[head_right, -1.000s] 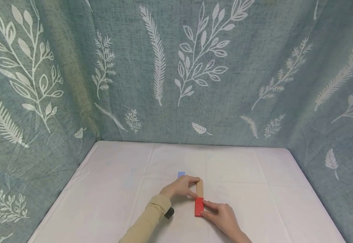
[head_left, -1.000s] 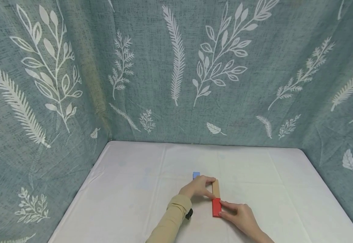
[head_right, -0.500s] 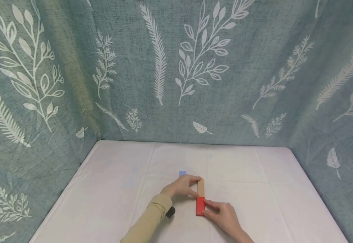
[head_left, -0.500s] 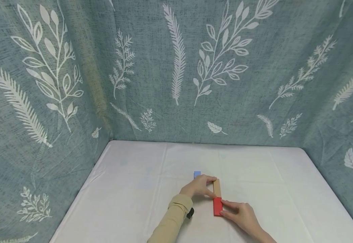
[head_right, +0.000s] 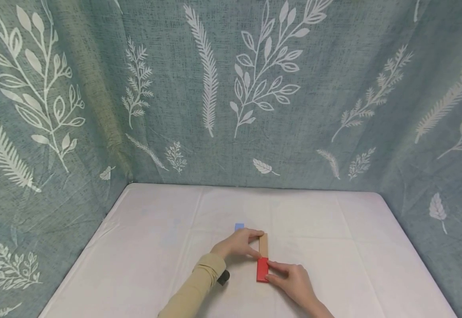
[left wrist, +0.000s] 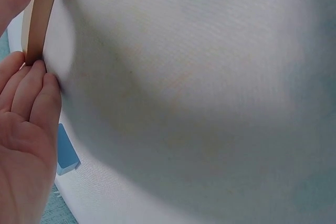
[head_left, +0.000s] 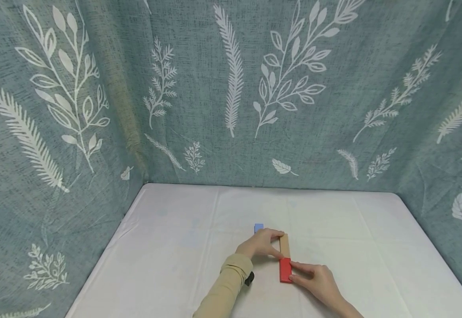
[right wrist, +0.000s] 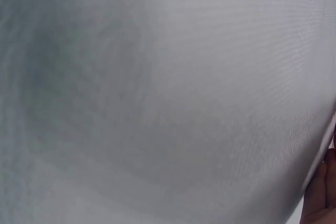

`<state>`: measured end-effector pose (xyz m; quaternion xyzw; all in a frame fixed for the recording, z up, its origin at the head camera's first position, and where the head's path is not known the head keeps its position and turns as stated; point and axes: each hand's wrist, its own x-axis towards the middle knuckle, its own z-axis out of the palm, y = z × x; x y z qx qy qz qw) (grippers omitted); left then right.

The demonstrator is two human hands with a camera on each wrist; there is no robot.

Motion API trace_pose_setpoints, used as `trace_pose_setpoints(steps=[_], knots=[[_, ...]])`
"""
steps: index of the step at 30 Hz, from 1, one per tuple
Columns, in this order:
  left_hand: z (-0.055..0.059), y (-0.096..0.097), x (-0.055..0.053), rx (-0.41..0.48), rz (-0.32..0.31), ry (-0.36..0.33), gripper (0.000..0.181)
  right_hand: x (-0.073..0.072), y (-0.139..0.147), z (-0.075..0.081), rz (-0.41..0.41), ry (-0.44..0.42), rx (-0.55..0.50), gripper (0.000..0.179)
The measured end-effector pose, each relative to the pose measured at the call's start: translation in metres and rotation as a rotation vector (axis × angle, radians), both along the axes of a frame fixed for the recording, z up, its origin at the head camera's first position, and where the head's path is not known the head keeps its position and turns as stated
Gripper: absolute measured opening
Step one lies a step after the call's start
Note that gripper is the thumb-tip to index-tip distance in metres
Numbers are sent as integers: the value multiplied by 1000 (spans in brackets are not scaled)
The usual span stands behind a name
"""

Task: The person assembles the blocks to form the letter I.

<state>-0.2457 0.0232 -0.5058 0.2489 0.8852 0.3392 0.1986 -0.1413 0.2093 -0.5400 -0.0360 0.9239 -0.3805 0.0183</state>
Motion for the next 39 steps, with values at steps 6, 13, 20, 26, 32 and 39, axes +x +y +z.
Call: trace_pose_setpoints(steps=[6, 13, 20, 26, 32, 39], knots=[[0, 0, 1, 2, 2, -6, 67, 0, 1, -2, -13, -8, 6, 42], [2, 1, 2, 0, 12, -12, 66, 1, 0, -3, -19, 1, 10, 41], [1, 1, 2, 3, 18, -28, 66, 0, 1, -3, -13, 4, 6, 41], [0, 2, 1, 3, 11, -15, 66, -1, 1, -2, 1, -27, -17, 41], [0, 1, 2, 7, 16, -18, 66, -2, 1, -3, 5, -41, -29, 41], [1, 0, 3, 13, 25, -26, 66, -2, 2, -4, 4, -24, -24, 41]])
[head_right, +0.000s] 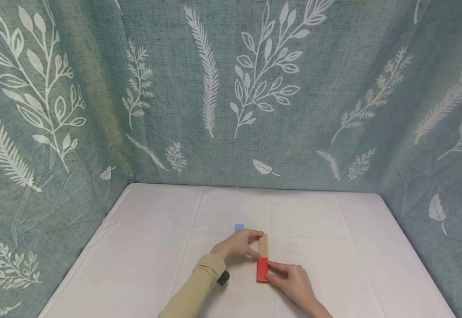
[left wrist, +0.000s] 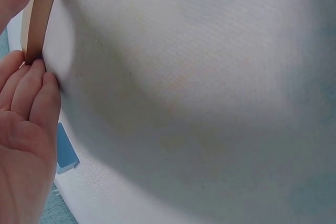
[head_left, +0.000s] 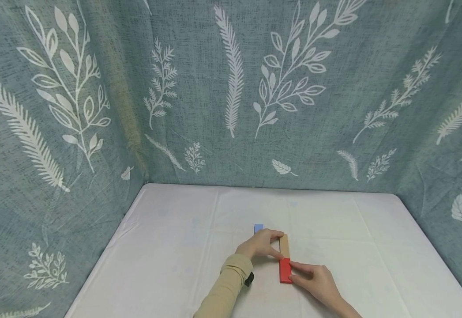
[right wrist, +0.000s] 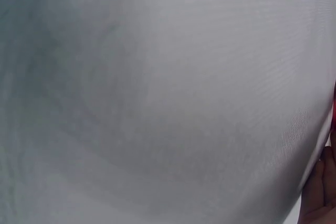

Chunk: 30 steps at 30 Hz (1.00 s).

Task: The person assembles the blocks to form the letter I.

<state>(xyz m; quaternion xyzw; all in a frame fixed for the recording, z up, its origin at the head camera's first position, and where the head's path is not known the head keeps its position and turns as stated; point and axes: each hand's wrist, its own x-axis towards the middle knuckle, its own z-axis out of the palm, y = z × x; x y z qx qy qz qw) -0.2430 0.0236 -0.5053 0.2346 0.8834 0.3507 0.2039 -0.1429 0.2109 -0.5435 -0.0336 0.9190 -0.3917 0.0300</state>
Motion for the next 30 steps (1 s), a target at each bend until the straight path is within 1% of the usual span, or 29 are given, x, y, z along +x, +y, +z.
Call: trace_pose_setpoints(steps=[5, 12, 17, 23, 25, 30], knots=[[1, 0, 0, 2, 2, 3, 66, -1, -2, 1, -19, -12, -19, 41], [-1, -2, 3, 4, 0, 10, 66, 0, -2, 2, -35, -56, -80, 41], [-2, -1, 5, 20, 9, -10, 67, -1, -3, 6, -49, -74, -111, 43], [0, 0, 5, 12, 26, -24, 67, -9, -7, 15, -107, -67, -195, 41], [1, -1, 5, 11, 26, -25, 67, -12, -8, 18, -111, -61, -220, 40], [3, -2, 3, 18, 16, -29, 68, -19, -9, 23, -108, -42, -243, 38]])
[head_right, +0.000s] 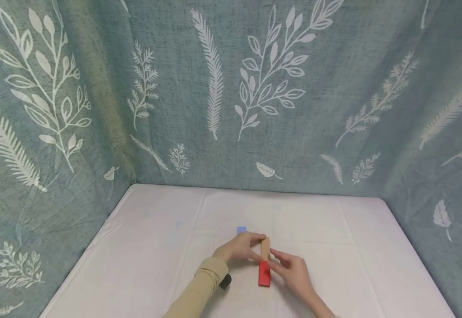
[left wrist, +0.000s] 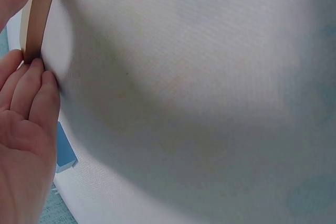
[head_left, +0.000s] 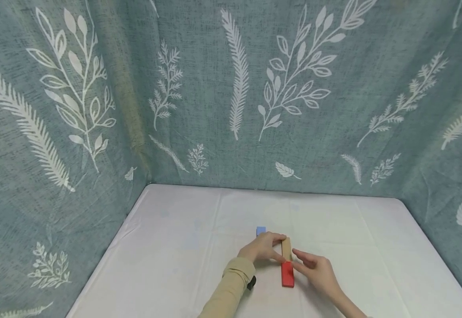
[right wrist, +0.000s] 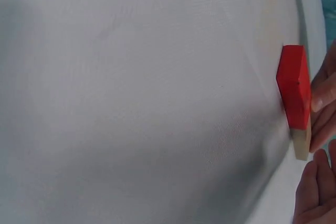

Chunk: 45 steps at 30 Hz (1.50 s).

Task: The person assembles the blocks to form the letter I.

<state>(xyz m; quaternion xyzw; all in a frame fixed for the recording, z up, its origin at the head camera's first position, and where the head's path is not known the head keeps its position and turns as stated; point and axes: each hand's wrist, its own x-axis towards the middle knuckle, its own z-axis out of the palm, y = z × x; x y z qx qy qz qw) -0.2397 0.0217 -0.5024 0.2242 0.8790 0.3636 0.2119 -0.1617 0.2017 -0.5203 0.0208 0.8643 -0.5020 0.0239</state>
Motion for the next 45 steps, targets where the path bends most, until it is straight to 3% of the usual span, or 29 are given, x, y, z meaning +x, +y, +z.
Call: trace_pose_setpoints(steps=[9, 16, 28, 45], knots=[[-1, 3, -1, -9, -4, 0, 68, -4, 4, -8, 43, -47, -26, 43], [-1, 7, 1, -17, -1, -8, 68, -1, 5, -17, 109, -12, -20, 45], [-4, 7, -2, -22, -7, 19, 69, -4, 4, -22, 74, 52, 65, 39], [-9, 2, -4, -6, -27, 24, 70, -8, 5, -29, 101, 115, 63, 37]])
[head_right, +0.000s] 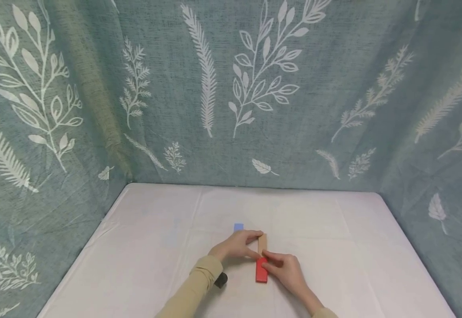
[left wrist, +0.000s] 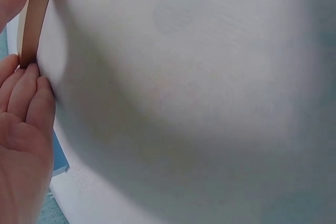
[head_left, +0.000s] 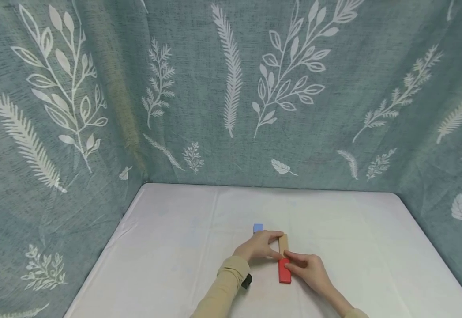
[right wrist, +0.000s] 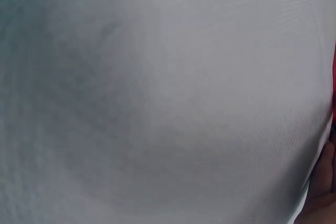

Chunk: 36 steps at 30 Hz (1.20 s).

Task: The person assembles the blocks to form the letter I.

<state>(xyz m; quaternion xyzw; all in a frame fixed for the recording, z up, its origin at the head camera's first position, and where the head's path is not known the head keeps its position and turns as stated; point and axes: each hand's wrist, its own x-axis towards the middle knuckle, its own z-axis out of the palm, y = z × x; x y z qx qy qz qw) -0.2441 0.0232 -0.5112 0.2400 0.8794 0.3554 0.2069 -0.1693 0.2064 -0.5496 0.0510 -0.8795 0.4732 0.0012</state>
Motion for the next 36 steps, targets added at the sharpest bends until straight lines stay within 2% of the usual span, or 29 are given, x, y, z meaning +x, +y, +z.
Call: trace_pose_setpoints(steps=[9, 16, 21, 27, 32, 36], knots=[[-2, -2, 1, 4, -18, 36, 71, 0, 0, -2, 19, 28, -7, 38], [0, -3, 3, 5, -24, 56, 70, 0, -1, 0, 16, 18, -8, 37], [0, -1, 5, -23, -30, 115, 69, 1, 0, 0, 9, 20, -5, 37], [4, -1, 10, -67, -6, 192, 65, 2, -2, -1, -8, 11, 1, 37], [8, 1, 12, -92, 5, 220, 63, 3, -2, -1, 0, -10, -23, 38], [10, -2, 10, -72, 17, 228, 63, 3, -2, -1, -7, -3, -19, 37]])
